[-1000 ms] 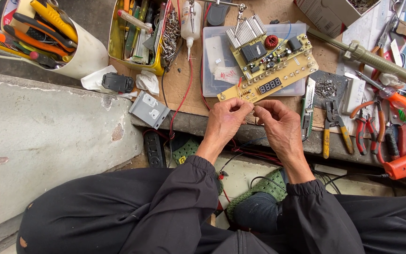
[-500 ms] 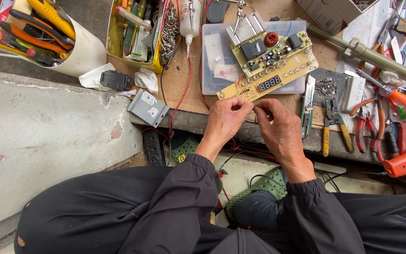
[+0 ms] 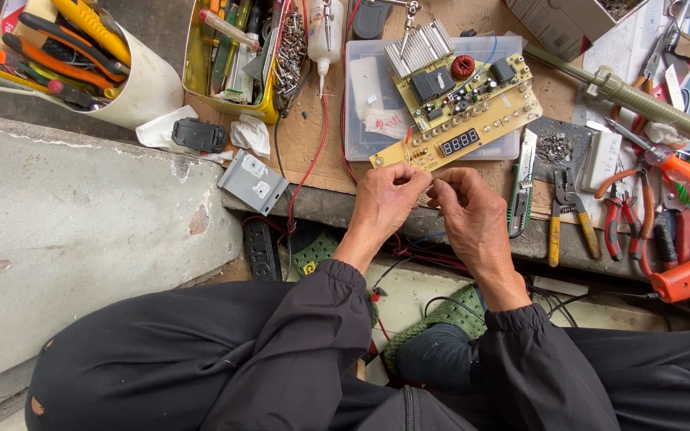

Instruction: Stripping wire ends and connecting them to a circuit board connector during electronics repair.

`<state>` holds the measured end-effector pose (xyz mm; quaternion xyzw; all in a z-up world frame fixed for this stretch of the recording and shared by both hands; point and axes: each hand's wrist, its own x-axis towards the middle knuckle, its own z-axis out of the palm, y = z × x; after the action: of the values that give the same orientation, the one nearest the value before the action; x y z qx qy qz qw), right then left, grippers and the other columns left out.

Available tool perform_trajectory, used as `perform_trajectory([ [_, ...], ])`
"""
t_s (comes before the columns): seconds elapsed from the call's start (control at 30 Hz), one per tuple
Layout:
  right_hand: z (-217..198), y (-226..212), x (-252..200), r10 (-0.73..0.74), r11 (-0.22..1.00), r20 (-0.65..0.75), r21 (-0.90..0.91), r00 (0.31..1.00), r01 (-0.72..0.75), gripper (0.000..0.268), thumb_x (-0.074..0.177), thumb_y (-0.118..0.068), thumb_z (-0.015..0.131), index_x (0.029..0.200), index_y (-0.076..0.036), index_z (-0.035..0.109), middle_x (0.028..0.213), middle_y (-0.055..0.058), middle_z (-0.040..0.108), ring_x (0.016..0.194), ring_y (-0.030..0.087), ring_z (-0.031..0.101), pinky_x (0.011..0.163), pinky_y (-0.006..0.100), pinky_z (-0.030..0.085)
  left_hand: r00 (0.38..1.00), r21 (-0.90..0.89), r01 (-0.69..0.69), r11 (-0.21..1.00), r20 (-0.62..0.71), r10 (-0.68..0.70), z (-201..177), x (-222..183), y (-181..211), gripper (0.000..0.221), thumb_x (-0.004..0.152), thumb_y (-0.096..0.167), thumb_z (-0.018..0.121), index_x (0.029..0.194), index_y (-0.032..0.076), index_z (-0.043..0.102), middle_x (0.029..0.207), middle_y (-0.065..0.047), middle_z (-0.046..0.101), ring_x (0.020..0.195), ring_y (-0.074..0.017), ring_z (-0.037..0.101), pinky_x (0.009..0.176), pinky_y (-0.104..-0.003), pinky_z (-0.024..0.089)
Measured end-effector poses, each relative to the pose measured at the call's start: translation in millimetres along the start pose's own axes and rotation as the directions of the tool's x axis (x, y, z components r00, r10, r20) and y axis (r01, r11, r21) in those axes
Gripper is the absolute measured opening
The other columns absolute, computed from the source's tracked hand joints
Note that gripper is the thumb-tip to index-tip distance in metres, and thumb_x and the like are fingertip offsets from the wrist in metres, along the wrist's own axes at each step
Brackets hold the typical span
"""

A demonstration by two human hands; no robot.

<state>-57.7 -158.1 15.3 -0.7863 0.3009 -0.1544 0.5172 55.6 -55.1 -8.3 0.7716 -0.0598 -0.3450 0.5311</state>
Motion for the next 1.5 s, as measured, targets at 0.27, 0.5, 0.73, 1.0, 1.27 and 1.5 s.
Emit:
perform_trajectory([
  [0.27,2.4,11.9,4.5,0.044,0.972,0.044,0.228,0.998,-0.053,0.017,0.112,-0.004,0.069,0.128,0.002,0.07,0.099,0.021,0.081,0.087,0.021,0.079,0.077,0.031,0.065,1.0,-0.04,0.009,0.999,0.012,-0.009,0.8,1.6,-0.5,0.021,0.083,0.036,0.08,0.088,0.016,0.087,0.07,-0.004,0.078,0.073,-0.016,0.079,0.08,-0.031,0.06],
  [0.5,3.8,20.9,5.1,0.077,0.943,-0.002,0.326,0.997,-0.072,0.014,0.111,-0.002,0.071,0.124,0.003,0.071,0.096,0.02,0.08,0.079,0.018,0.077,0.068,0.025,0.062,0.999,-0.089,0.021,0.996,0.03,-0.019,4.7,10.3,-12.2,0.023,0.084,0.037,0.082,0.091,0.015,0.087,0.072,-0.006,0.077,0.071,-0.015,0.079,0.077,-0.029,0.061],
  [0.73,-18.5,14.7,2.9,0.077,0.975,-0.07,0.213,0.995,-0.06,0.013,0.116,-0.012,0.07,0.125,-0.003,0.073,0.101,0.016,0.081,0.088,0.015,0.076,0.078,0.025,0.061,0.998,-0.176,-0.022,0.984,0.046,0.03,0.5,7.6,-11.4,0.028,0.091,0.037,0.082,0.099,0.01,0.085,0.077,-0.009,0.077,0.075,-0.0161,0.081,0.078,-0.03,0.063],
  [1.0,-45.2,-4.9,-16.5,0.082,0.996,-0.037,0.021,0.996,-0.081,0.021,0.114,-0.01,0.062,0.129,-0.003,0.076,0.108,0.017,0.08,0.105,0.023,0.076,0.099,0.038,0.061,0.989,-0.277,-0.14,0.951,0.016,0.15,-15.5,-21.8,6.9,0.036,0.102,0.01,0.065,0.134,-0.001,0.077,0.134,-0.031,0.075,0.113,-0.0335,0.078,0.09,-0.039,0.07],
  [1.27,-8.9,32.3,-34.5,-0.018,0.866,0.251,-0.48,0.968,0.14,0.033,0.1,-0.018,0.076,0.133,-0.017,0.075,0.12,0.008,0.075,0.097,0.034,0.078,0.084,0.051,0.064,0.953,-0.359,-0.048,0.932,-0.295,-0.065,-44.0,-110.4,32.3,0.052,0.096,-0.004,0.042,0.133,0.007,0.077,0.127,-0.019,0.072,0.088,-0.0109,0.062,0.07,-0.02,0.058],
  [1.5,7.4,73.0,-29.4,-0.043,0.736,0.195,-0.657,0.98,0.163,0.016,0.106,-0.029,0.071,0.119,-0.021,0.075,0.106,0.006,0.068,0.092,0.042,0.077,0.079,0.057,0.064,0.978,-0.388,0.17,0.906,-0.046,-0.203,5.5,-138.0,-34.5,0.043,0.1,0.001,0.052,0.135,0.012,0.076,0.13,-0.011,0.073,0.125,-0.0224,0.064,0.108,-0.041,0.051],
])
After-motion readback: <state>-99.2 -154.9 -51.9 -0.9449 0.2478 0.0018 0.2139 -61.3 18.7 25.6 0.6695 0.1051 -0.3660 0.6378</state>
